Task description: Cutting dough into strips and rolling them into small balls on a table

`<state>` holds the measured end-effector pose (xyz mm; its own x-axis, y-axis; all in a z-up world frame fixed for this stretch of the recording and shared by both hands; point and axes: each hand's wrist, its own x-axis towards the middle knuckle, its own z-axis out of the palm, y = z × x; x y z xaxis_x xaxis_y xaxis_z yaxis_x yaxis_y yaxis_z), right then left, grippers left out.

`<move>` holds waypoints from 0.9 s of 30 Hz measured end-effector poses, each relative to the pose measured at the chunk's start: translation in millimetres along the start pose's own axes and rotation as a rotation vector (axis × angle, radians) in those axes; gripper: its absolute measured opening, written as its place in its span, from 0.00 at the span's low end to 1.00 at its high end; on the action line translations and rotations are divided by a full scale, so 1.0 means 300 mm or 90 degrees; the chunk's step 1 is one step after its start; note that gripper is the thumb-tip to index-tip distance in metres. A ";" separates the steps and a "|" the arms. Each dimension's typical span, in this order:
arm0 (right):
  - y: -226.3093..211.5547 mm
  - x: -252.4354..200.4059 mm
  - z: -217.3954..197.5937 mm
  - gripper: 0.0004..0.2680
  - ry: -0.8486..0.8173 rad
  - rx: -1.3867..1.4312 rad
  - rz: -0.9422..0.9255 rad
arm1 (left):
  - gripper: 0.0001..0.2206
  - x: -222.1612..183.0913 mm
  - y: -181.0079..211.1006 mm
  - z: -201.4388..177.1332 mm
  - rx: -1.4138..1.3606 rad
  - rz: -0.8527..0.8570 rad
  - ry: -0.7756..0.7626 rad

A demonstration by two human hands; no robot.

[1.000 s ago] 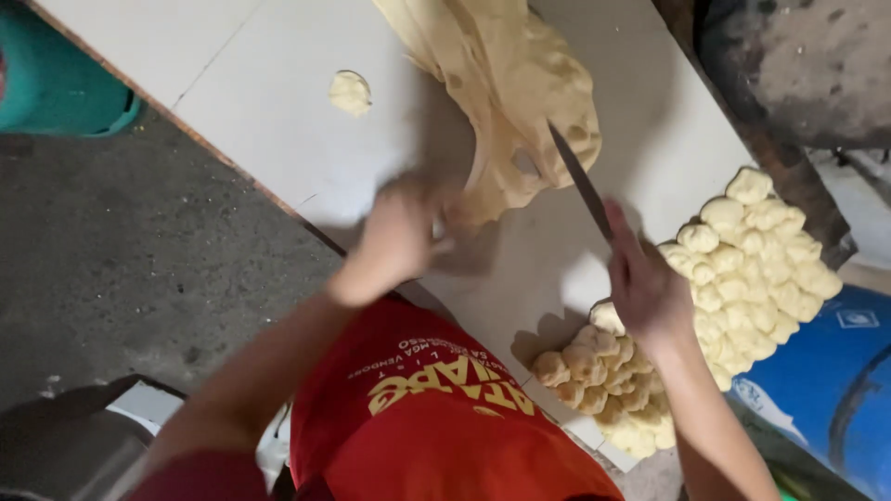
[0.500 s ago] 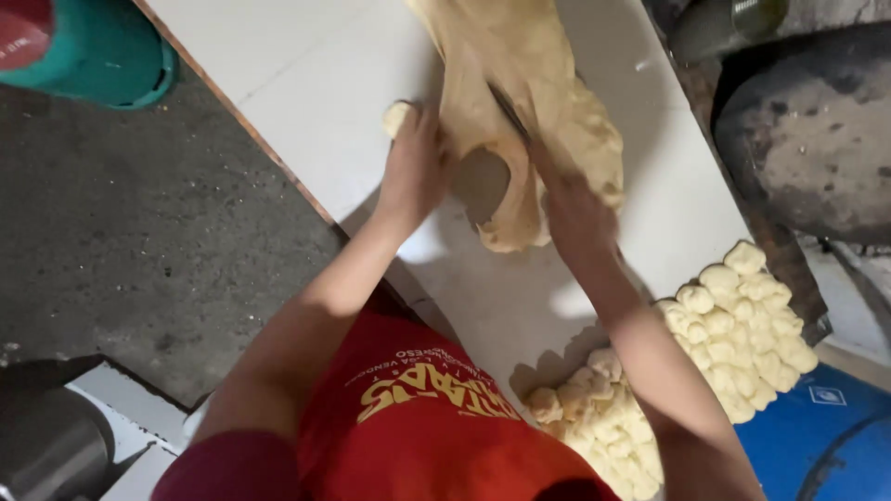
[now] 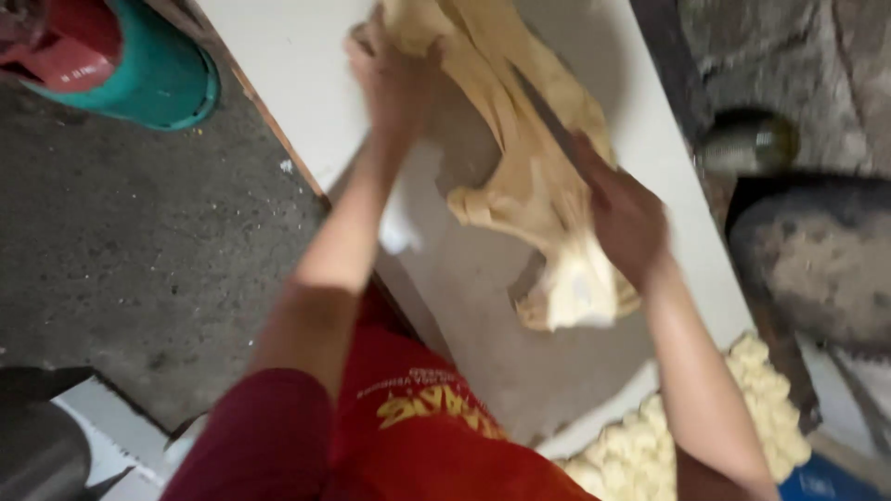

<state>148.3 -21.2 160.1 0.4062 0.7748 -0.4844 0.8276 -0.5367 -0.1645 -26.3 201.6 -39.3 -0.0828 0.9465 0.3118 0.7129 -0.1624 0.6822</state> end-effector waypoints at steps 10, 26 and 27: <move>-0.410 0.567 0.021 0.26 0.078 -0.230 -0.304 | 0.18 0.024 -0.048 0.058 -0.214 0.066 -0.045; 0.069 -0.344 -0.029 0.17 -0.131 -0.095 0.000 | 0.21 0.338 -0.039 -0.346 -0.294 -0.017 -0.411; 0.053 -0.335 -0.038 0.17 -0.131 -0.094 0.002 | 0.21 0.280 -0.015 -0.269 -0.294 -0.016 -0.413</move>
<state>125.1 -103.6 216.1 0.3337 0.6809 -0.6519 0.8804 -0.4723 -0.0427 -92.7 259.2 37.2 0.4281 0.9019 -0.0568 0.3430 -0.1040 0.9335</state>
